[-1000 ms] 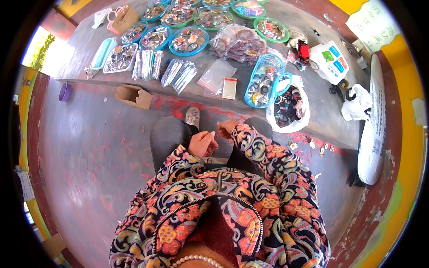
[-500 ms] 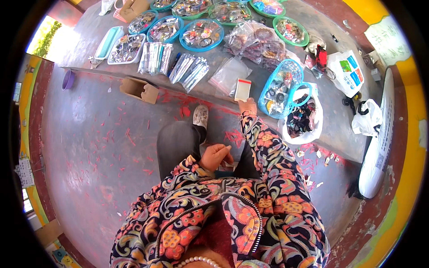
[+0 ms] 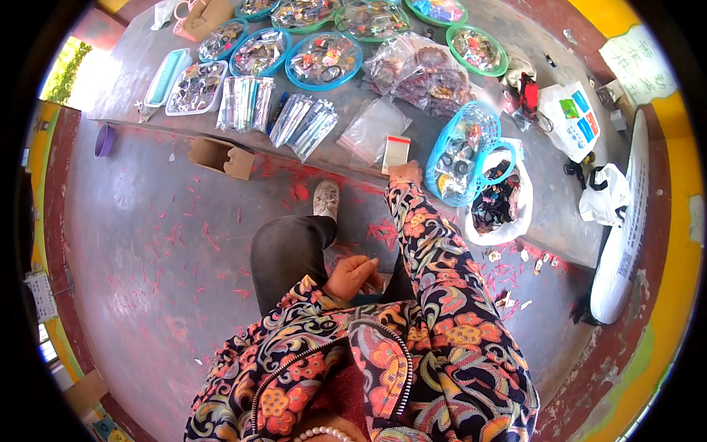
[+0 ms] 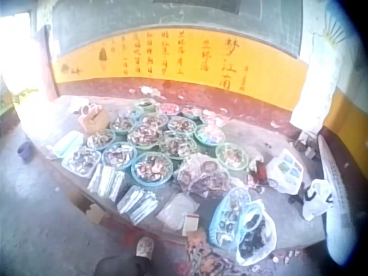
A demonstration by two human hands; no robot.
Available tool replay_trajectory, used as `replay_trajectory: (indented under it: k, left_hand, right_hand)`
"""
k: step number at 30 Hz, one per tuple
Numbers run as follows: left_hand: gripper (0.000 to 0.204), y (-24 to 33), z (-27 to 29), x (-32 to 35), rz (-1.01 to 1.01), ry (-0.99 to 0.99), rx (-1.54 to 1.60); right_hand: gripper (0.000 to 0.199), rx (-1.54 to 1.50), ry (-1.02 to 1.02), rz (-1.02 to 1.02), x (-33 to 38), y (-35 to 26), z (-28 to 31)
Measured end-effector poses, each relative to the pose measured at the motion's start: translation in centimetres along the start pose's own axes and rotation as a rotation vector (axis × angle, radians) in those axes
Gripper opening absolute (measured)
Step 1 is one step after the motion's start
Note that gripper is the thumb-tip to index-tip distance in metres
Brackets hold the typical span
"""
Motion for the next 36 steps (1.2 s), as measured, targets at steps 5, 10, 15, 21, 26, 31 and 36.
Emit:
replay_trajectory:
  k: [5, 10, 15, 21, 26, 31, 36]
  left_hand:
    - [0.032, 0.1, -0.3, 0.2, -0.004, 0.011, 0.01]
    - [0.031, 0.2, -0.3, 0.0, -0.007, 0.004, 0.0]
    - [0.03, 0.4, 0.5, -0.6, -0.137, 0.098, -0.089]
    - [0.016, 2.9, 1.4, 0.0, -0.806, 0.469, -0.552]
    - [0.038, 5.4, 0.9, 1.0, -0.962, 0.396, -0.975]
    - [0.033, 1.0, 0.3, -1.2, -0.289, -0.247, -0.699]
    - [0.024, 0.8, 1.9, -2.5, -0.205, -0.314, -0.078]
  right_hand:
    - [0.045, -0.119, 0.107, 0.035, 0.2, -0.5, -0.8]
    - [0.031, -0.353, 0.178, 0.138, 0.9, -0.6, 1.0]
    - [0.021, -0.443, 0.171, 0.387, 2.5, -1.7, 4.5]
    - [0.013, -0.399, -0.064, 0.881, 9.9, -0.3, 12.0]
    - [0.016, -0.207, -0.558, 1.336, 16.9, 2.0, 16.8]
    - [0.019, -0.383, -0.654, 1.153, 20.6, 3.5, 18.3]
    - [0.028, -0.513, -0.367, 0.87, 20.1, 5.1, 17.3]
Point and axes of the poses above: each hand's wrist, its own x-axis away from the middle knuckle, its own z-axis out of the back of the hand, y = z × x, the point moved 3 cm from there along -x, towards the middle knuckle, and after that the axes turned 1 degree about -x, right-handed, at the moved point
